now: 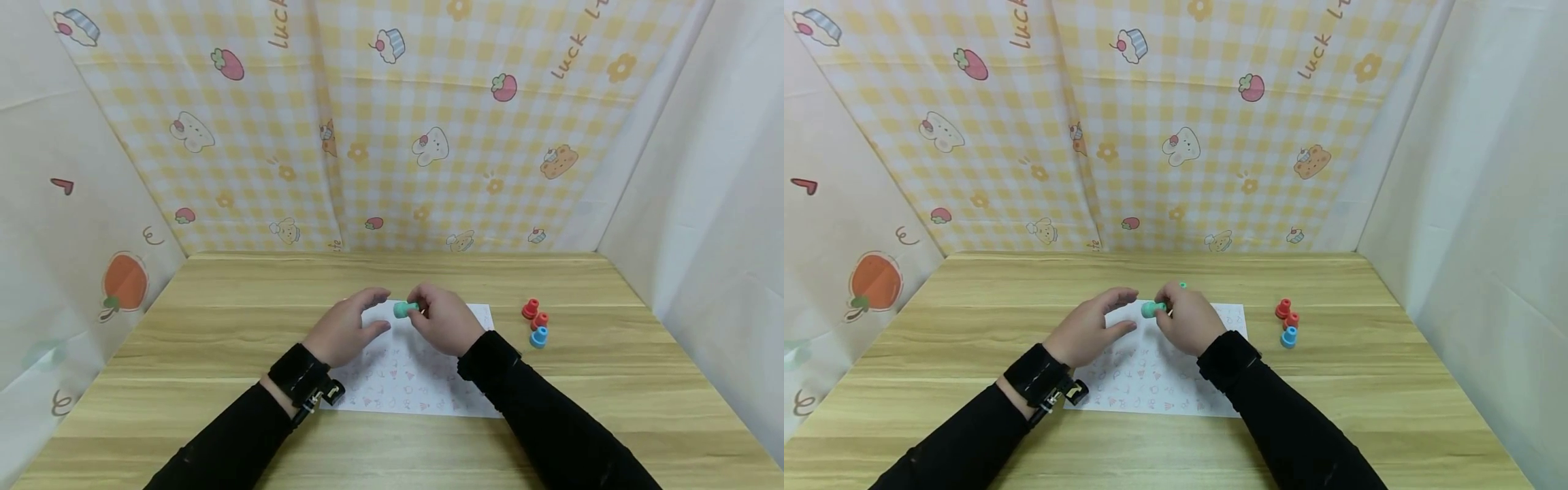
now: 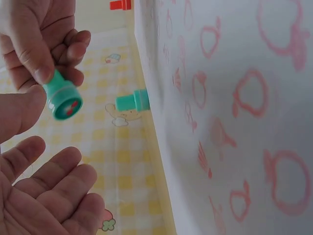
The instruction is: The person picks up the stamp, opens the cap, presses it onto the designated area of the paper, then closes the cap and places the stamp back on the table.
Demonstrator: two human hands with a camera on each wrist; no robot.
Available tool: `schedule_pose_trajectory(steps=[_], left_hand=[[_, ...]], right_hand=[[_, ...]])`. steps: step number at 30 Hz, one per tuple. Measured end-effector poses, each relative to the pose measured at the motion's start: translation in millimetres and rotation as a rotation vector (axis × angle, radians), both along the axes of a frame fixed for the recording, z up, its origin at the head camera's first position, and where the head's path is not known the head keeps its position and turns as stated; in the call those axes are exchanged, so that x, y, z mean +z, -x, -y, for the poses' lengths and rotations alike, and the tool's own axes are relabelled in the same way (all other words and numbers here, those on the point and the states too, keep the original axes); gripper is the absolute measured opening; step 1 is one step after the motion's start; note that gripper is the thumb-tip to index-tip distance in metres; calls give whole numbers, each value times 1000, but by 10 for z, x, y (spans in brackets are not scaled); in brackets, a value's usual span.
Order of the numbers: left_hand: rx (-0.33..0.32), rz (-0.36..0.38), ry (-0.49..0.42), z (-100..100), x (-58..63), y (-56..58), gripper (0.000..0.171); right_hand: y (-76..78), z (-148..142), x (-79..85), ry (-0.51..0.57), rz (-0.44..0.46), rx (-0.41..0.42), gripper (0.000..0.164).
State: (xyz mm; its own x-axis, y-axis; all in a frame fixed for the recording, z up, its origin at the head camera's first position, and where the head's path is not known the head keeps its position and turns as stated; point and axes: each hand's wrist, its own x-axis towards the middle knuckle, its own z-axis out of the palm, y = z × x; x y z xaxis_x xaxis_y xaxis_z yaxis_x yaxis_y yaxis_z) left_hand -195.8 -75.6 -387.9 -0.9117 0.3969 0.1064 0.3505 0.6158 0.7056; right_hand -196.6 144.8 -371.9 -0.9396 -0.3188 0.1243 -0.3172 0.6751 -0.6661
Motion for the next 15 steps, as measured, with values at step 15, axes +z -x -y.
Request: schedule_pose_trajectory(steps=[15], left_hand=[[-49, -3, -76, -86, -15, -81, 41]], right_hand=[[-119, 90, -55, 81, -18, 80, 4]])
